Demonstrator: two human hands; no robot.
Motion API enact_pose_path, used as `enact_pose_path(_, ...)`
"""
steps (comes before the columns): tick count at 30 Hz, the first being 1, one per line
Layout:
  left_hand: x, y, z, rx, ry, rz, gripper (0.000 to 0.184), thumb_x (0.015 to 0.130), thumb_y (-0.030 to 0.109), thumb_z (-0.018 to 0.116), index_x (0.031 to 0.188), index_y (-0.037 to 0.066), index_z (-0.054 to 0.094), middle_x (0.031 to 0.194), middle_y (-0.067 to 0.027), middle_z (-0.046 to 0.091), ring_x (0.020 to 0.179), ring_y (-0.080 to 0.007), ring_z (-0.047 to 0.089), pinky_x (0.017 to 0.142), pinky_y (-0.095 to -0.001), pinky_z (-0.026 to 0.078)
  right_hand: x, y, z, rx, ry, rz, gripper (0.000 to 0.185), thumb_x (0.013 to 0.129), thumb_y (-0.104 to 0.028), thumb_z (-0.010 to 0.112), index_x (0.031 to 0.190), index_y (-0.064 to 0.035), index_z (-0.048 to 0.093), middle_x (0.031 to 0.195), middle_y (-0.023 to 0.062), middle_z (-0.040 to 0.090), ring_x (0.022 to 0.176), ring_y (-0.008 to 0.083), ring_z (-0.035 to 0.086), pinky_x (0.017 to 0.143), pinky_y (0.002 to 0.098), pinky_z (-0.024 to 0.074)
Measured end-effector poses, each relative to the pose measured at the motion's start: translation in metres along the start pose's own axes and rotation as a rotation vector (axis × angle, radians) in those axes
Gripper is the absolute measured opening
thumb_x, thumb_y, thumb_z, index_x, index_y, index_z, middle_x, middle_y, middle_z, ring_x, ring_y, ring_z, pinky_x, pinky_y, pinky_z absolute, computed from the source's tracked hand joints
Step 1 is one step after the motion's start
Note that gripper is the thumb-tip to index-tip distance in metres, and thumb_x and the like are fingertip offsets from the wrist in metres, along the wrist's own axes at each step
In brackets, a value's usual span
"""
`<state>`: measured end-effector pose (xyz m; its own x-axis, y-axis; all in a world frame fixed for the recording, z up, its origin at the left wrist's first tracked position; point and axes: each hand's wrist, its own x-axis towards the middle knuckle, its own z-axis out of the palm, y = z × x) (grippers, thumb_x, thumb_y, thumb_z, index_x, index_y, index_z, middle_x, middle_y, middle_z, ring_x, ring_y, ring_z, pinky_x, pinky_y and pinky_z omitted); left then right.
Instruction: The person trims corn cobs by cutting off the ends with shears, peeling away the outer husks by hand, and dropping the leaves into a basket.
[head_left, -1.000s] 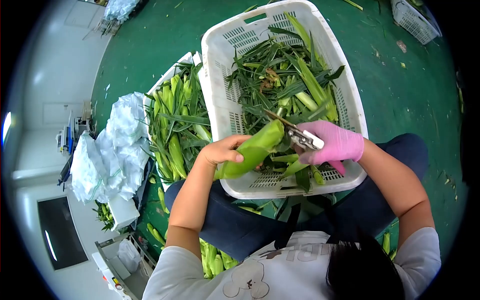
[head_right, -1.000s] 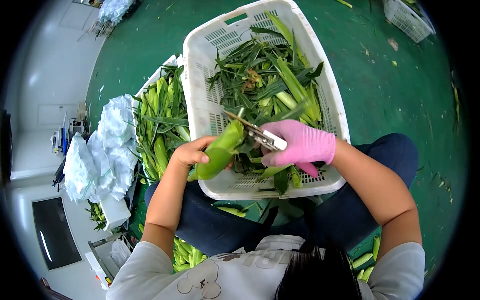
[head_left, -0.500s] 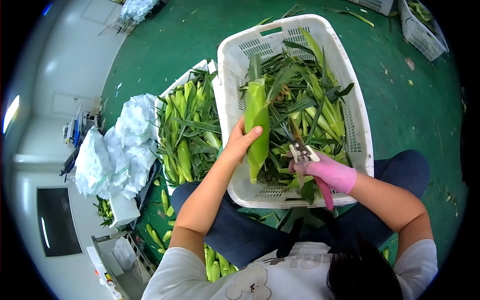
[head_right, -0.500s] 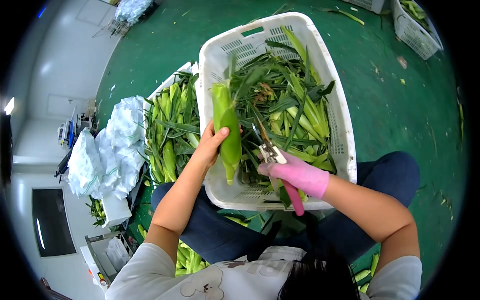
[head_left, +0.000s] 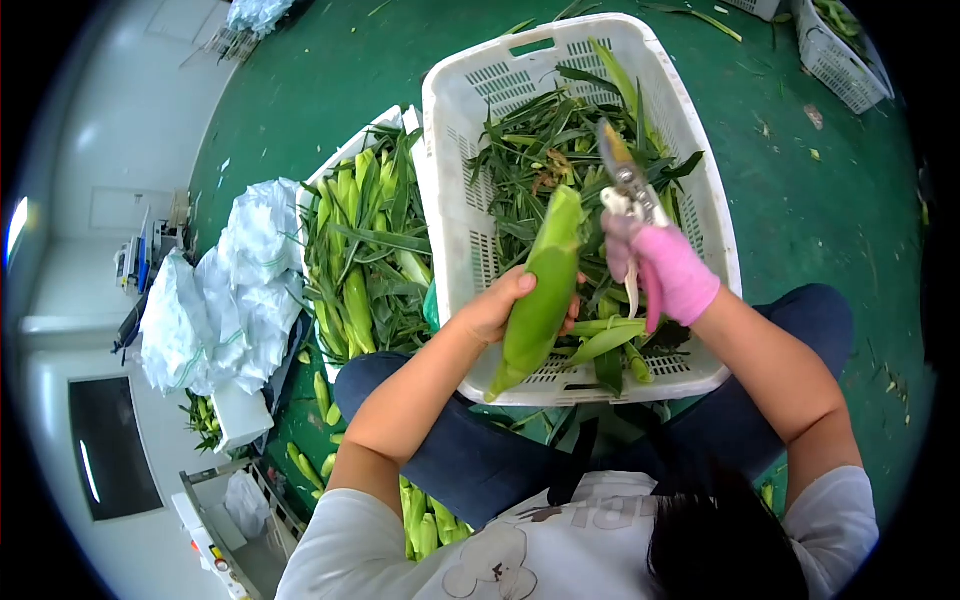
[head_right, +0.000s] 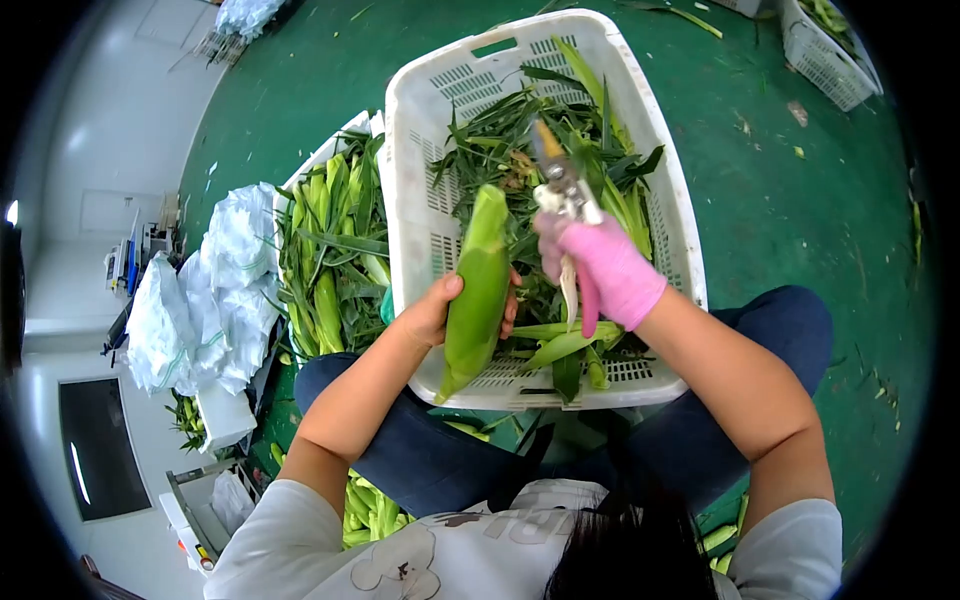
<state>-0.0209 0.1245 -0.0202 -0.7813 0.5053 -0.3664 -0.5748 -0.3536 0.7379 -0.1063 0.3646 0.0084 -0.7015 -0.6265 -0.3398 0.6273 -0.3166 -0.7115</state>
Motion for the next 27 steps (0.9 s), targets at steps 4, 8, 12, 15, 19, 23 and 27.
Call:
enact_pose_path(4, 0.002, 0.015, -0.002, -0.142, 0.214, 0.225, 0.075, 0.088, 0.062, 0.062, 0.132, 0.003, 0.05, 0.113, -0.0152, 0.062, 0.102, -0.0299, 0.064, 0.095, -0.0463, 0.05, -0.003, 0.01, -0.02, 0.282, -0.087, 0.142, 0.034, 0.096, -0.024, 0.061, 0.119, -0.001, 0.055, 0.093, 0.0056, 0.062, 0.086, 0.0199, 0.064, 0.081, 0.0321, 0.0542)
enact_pose_path(8, 0.003, 0.042, -0.023, -0.169, 0.575, 0.538, 0.053, 0.099, 0.044, 0.058, 0.133, 0.004, 0.047, 0.136, -0.0151, 0.057, 0.127, -0.0299, 0.055, 0.111, -0.0503, 0.042, -0.032, 0.032, -0.008, -0.009, -0.174, 0.306, 0.045, 0.093, -0.029, 0.061, 0.13, -0.0058, 0.051, 0.11, 0.0084, 0.062, 0.11, 0.0248, 0.061, 0.096, 0.0415, 0.0471)
enact_pose_path(12, 0.003, 0.054, -0.021, -0.104, 0.712, 0.77, 0.054, 0.095, 0.031, 0.069, 0.133, 0.004, 0.043, 0.131, -0.0126, 0.058, 0.126, -0.0289, 0.056, 0.108, -0.0473, 0.045, -0.044, 0.051, 0.012, -0.076, -0.193, 0.551, 0.046, 0.094, -0.031, 0.059, 0.133, -0.0098, 0.048, 0.115, 0.008, 0.061, 0.115, 0.0217, 0.058, 0.094, 0.0392, 0.0455)
enact_pose_path(15, 0.01, 0.04, 0.004, -0.135, 0.778, 0.819, 0.046, 0.096, 0.026, 0.068, 0.129, 0.004, 0.046, 0.125, -0.0124, 0.059, 0.121, -0.0262, 0.057, 0.106, -0.043, 0.046, -0.028, 0.057, 0.02, -0.085, -0.123, 0.573, 0.045, 0.093, -0.038, 0.061, 0.124, -0.0068, 0.054, 0.108, 0.0066, 0.06, 0.102, 0.0177, 0.056, 0.085, 0.0342, 0.0439)
enact_pose_path(19, 0.016, 0.019, 0.014, -0.11, 0.748, 0.816, 0.045, 0.096, 0.03, 0.067, 0.127, 0.003, 0.048, 0.126, -0.0109, 0.056, 0.121, -0.0224, 0.054, 0.107, -0.0403, 0.043, 0.001, 0.076, 0.015, -0.232, 0.047, 0.208, 0.042, 0.088, -0.031, 0.068, 0.118, -0.0046, 0.056, 0.099, 0.0042, 0.059, 0.094, 0.0137, 0.054, 0.082, 0.0307, 0.044)
enact_pose_path(23, 0.021, 0.02, 0.009, -0.198, 0.739, 0.78, 0.056, 0.093, 0.048, 0.066, 0.127, 0.006, 0.051, 0.127, -0.0082, 0.057, 0.122, -0.0224, 0.053, 0.11, -0.0419, 0.04, 0.012, 0.077, 0.007, -0.418, 0.101, 0.056, 0.038, 0.083, -0.02, 0.073, 0.112, -0.0013, 0.056, 0.094, 0.0041, 0.059, 0.084, 0.012, 0.056, 0.077, 0.0277, 0.0475)
enact_pose_path(27, 0.022, 0.018, -0.015, -0.563, 0.771, 0.67, 0.059, 0.097, 0.06, 0.053, 0.124, 0.007, 0.053, 0.121, -0.0089, 0.062, 0.116, -0.0251, 0.057, 0.108, -0.0436, 0.042, 0.006, 0.066, 0.008, -0.589, 0.106, -0.039, 0.032, 0.08, -0.015, 0.073, 0.106, -0.0012, 0.059, 0.081, 0.0012, 0.06, 0.071, 0.0106, 0.057, 0.066, 0.0271, 0.0493)
